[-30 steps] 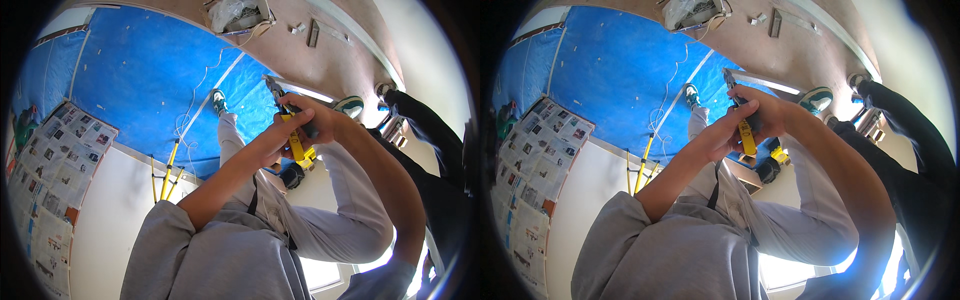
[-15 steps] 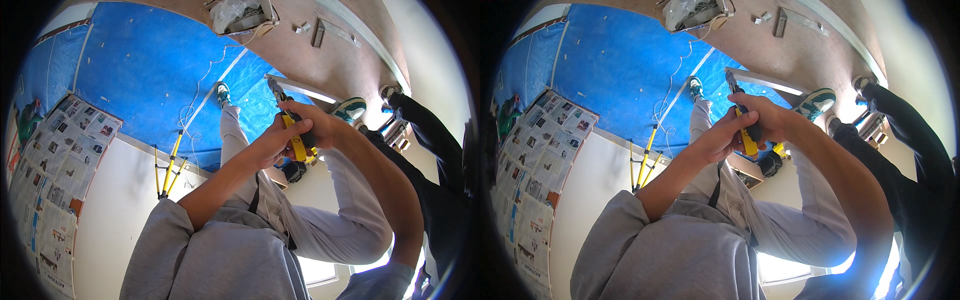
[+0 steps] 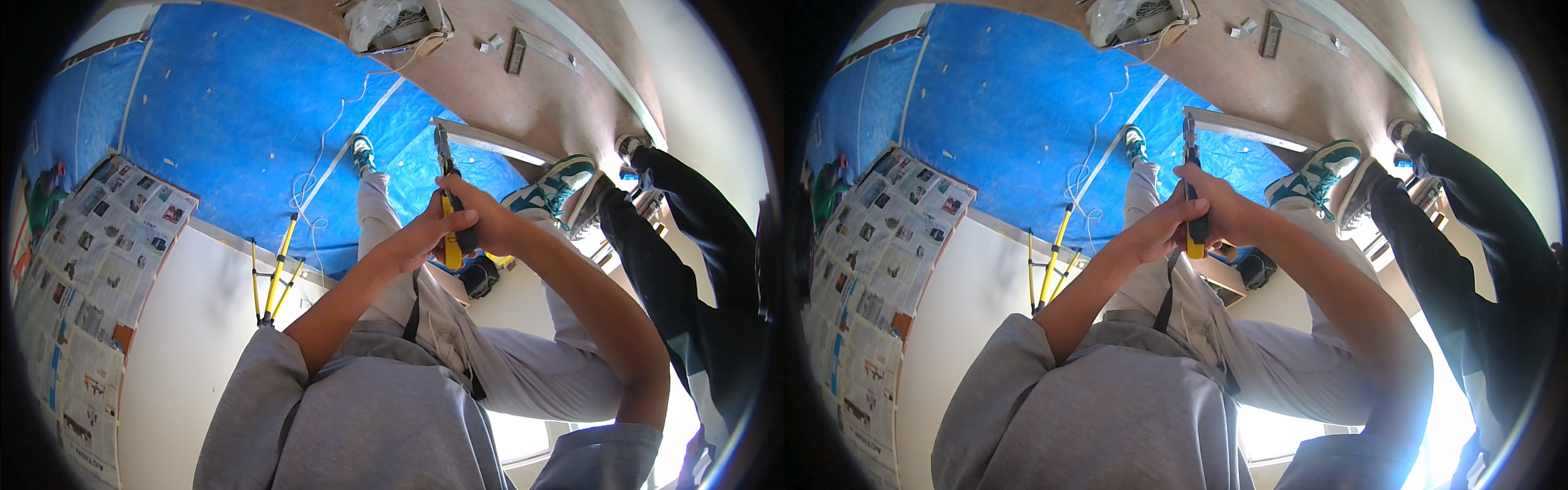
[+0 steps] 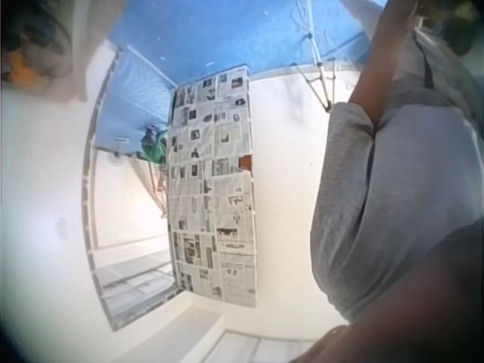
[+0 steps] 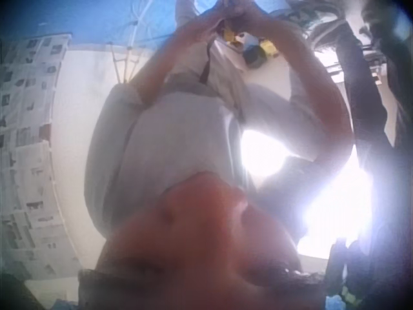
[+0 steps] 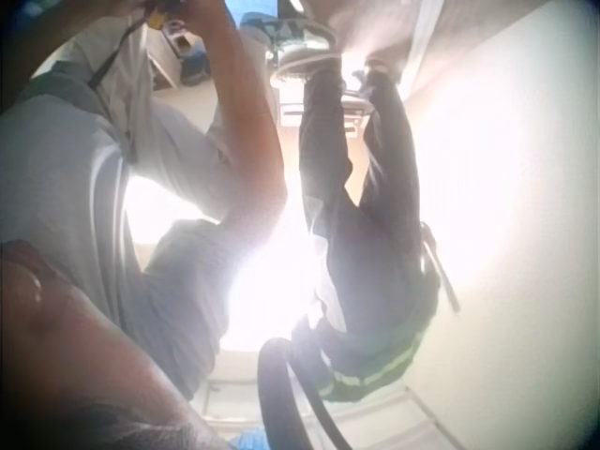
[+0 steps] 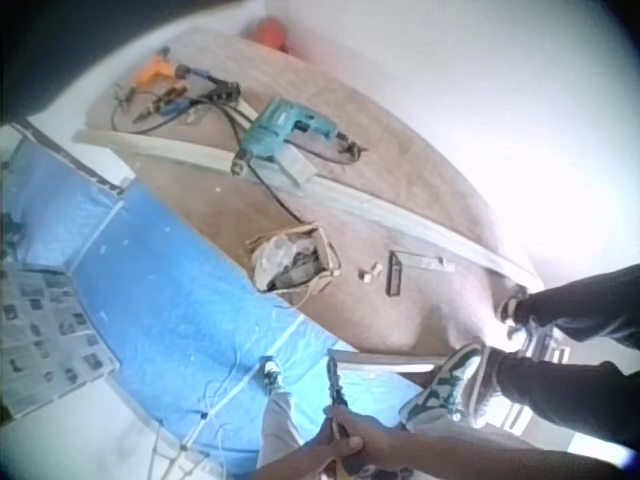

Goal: The person uses tin snips to cut a long metal profile into shorter pieces. They repeatedly position the profile, cut it, and hand the cut piece to a coworker. The process continues with multiple cuts and handoffs throughout the clip.

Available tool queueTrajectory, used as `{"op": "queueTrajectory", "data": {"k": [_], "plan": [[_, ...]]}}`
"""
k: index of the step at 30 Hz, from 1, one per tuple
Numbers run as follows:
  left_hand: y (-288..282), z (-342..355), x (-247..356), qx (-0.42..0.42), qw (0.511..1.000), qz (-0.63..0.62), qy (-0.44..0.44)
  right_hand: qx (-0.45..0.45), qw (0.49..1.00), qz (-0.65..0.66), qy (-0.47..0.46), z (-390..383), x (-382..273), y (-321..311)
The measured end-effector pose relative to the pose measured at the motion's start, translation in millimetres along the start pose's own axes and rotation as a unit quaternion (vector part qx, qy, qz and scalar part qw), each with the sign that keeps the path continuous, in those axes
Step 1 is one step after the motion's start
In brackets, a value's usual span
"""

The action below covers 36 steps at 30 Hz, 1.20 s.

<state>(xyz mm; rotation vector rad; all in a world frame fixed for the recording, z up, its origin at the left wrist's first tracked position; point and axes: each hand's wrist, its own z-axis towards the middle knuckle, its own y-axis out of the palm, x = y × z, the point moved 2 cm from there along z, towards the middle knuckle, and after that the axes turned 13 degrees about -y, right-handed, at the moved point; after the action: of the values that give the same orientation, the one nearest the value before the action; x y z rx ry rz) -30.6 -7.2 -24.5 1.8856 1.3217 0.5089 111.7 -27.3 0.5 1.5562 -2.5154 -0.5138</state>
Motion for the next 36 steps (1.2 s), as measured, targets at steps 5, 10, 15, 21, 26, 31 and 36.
{"op": "queueTrajectory", "data": {"k": [5, 10, 15, 21, 26, 31, 36], "plan": [[1, 9, -8, -0.011, 1.000, 0.025, 0.009, 0.015, 0.998, -0.044, -0.031, 0, 8, -8], [-10, 7, -15, -0.043, 0.999, 0.017, -0.010, -0.012, 0.996, -0.085, -0.039, -3, 9, 0], [-48, 20, -34, -0.037, 0.999, -0.001, -0.009, 0.023, 0.995, -0.095, 0.002, 22, 28, -6], [-104, 41, -38, 0.013, 0.981, 0.179, 0.068, 0.054, 0.961, -0.211, -0.168, 88, 89, -12], [-149, 26, -32, 0.018, 0.966, 0.257, 0.016, 0.107, 0.815, -0.344, -0.454, 137, 143, 1], [-171, 41, -31, 0.049, 0.943, 0.317, 0.094, 0.217, 0.854, -0.195, -0.431, 179, 154, 4], [-173, 52, -49, 0.092, 0.940, 0.304, 0.128, 0.218, 0.889, -0.049, -0.399, 179, 150, -2]]}}
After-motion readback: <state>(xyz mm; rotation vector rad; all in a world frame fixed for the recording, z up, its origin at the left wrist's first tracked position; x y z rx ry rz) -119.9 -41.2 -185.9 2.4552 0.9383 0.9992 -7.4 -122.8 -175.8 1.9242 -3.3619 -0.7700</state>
